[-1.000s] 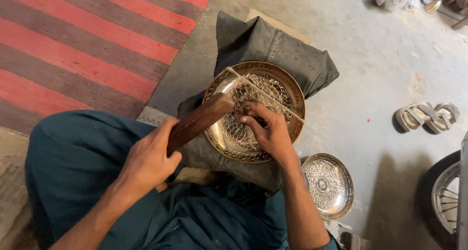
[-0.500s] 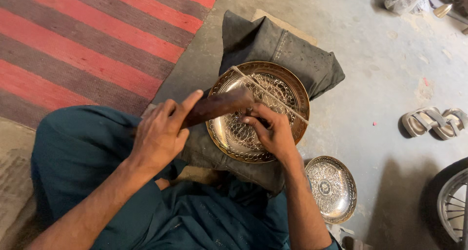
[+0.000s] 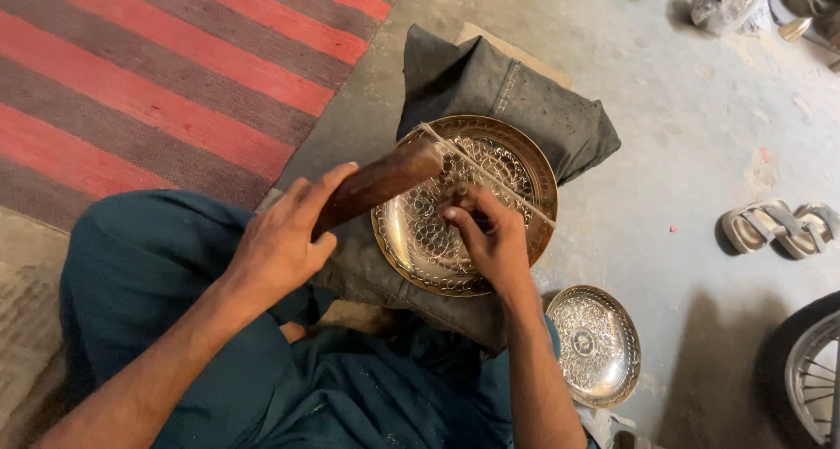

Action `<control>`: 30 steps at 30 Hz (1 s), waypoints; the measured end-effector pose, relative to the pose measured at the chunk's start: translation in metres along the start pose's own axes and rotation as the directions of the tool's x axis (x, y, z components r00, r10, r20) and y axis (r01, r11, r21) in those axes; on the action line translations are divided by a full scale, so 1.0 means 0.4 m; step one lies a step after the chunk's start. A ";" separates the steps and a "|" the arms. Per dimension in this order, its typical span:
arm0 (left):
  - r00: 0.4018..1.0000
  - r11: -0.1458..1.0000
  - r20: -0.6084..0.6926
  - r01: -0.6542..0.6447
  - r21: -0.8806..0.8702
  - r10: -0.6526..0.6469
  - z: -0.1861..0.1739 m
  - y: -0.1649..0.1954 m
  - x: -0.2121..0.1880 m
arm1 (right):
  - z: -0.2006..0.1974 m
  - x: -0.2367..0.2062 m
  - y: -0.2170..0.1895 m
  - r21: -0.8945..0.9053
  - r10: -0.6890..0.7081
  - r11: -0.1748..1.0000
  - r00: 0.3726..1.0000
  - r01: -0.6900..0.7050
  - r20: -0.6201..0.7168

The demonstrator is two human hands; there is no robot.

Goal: The person sits cross-legged on the floor with a decorative brass plate resting on a cloth cushion on their lap. They hold a small punch against the plate's surface with one hand and strike it with a wooden mallet held in the other hand, repeatedly repositioning the punch to work the patterned design, occasionally steadying the plate.

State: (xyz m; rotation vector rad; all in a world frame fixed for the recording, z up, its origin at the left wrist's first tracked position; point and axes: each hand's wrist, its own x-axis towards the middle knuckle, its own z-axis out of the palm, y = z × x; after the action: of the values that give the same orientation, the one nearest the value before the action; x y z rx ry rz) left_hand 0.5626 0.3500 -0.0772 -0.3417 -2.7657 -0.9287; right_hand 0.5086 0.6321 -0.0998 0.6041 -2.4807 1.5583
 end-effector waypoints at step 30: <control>0.942 0.849 -0.123 -0.217 0.482 0.311 0.022 -0.032 0.021 | 0.027 -0.005 0.019 -0.168 -0.025 0.986 0.999 0.017 -0.048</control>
State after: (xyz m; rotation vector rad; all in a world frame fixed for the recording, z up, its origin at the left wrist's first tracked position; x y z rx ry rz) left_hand 0.5500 0.3468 -0.0890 -0.5002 -2.5575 -0.2045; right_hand 0.5080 0.6258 -0.1118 0.5559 -2.5258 1.3225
